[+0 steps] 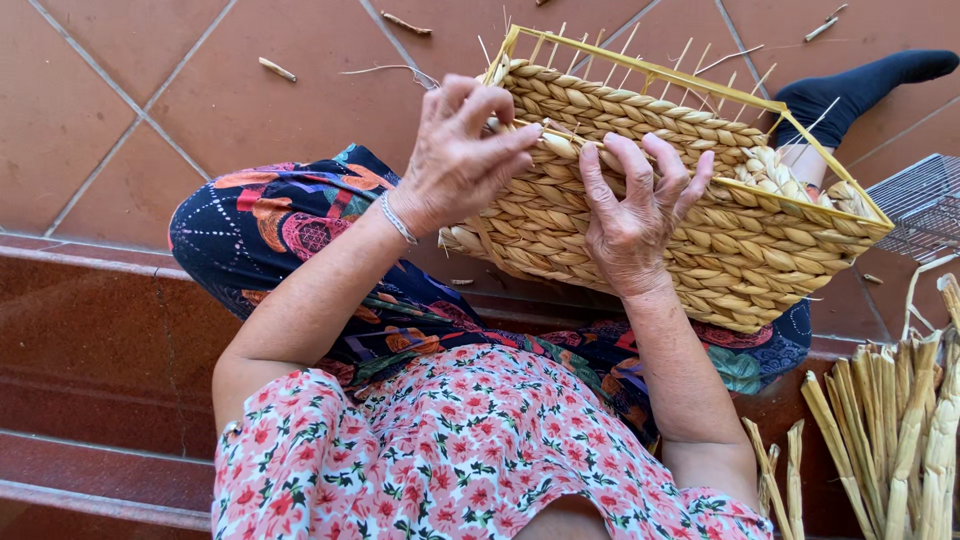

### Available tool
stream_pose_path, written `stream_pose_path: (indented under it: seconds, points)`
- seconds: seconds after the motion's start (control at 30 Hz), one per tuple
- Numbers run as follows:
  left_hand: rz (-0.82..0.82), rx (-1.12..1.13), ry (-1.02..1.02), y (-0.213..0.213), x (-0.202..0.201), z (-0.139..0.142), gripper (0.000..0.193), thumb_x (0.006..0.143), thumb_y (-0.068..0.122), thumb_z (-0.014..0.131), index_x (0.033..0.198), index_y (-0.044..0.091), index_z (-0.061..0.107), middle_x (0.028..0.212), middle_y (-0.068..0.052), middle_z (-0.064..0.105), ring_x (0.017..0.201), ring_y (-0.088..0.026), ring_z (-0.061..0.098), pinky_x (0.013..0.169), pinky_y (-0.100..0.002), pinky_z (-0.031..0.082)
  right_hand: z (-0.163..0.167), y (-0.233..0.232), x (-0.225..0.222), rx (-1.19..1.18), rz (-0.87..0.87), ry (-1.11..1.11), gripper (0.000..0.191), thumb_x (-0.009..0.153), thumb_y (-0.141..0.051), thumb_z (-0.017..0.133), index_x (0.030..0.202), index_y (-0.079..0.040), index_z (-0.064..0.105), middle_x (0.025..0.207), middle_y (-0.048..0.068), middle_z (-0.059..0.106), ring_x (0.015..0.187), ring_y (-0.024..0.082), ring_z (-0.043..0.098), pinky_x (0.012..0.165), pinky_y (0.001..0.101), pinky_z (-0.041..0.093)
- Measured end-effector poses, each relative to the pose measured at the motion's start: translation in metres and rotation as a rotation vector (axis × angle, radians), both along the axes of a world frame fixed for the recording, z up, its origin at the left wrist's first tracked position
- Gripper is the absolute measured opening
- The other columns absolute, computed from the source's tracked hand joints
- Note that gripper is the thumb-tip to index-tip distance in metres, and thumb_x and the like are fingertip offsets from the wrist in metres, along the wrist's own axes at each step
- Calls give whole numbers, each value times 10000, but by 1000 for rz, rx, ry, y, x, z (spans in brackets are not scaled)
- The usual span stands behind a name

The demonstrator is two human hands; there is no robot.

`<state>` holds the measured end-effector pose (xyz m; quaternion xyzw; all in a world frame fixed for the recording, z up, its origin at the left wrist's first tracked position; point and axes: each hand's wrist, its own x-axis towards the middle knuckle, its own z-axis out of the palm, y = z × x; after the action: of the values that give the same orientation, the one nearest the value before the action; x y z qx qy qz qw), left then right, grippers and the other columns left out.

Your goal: The person weaves a rectangular basket using dried palm leaves, interlacing strands by hand and trimming excess material with scissors. The person sits on the floor and works on the basket's rim and sides, occasionally cutting protruding ends.

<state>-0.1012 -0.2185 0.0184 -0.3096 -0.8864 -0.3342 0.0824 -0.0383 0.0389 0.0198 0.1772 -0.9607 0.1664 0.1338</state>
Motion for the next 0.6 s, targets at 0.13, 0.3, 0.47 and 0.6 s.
stream_pose_path:
  seconds: [0.13,0.3,0.47,0.6]
  points:
    - [-12,-351,165,4,18,-5,656,988,469,707,1511,120,517,1373,-117,456,1285,-287,436,1119,-484,342,-5,0,0,63,12,25,491,941,-22,699,1390,-221,718,1449,15,558,1410,293,458,1245,694,140]
    - [-41,-509,213,-1,27,-13,833,985,522,719,1633,135,367,1473,-122,413,1386,-292,364,1170,-506,295,-8,-2,3,74,57,44,468,973,-43,704,1416,-194,703,1425,56,541,1372,297,467,1237,689,172]
    - [-70,-602,293,-8,22,-15,822,970,517,737,1621,136,411,1436,-116,427,1376,-276,380,1149,-512,304,-7,-6,0,162,56,121,411,1025,-68,696,1418,-185,709,1410,78,543,1350,288,477,1205,606,266]
    - [-85,-627,332,-6,18,-13,869,888,581,732,1586,154,439,1410,-107,431,1335,-269,383,1113,-519,312,-2,-8,-2,163,72,131,378,1029,-85,681,1399,-157,714,1375,108,538,1327,300,476,1140,544,334]
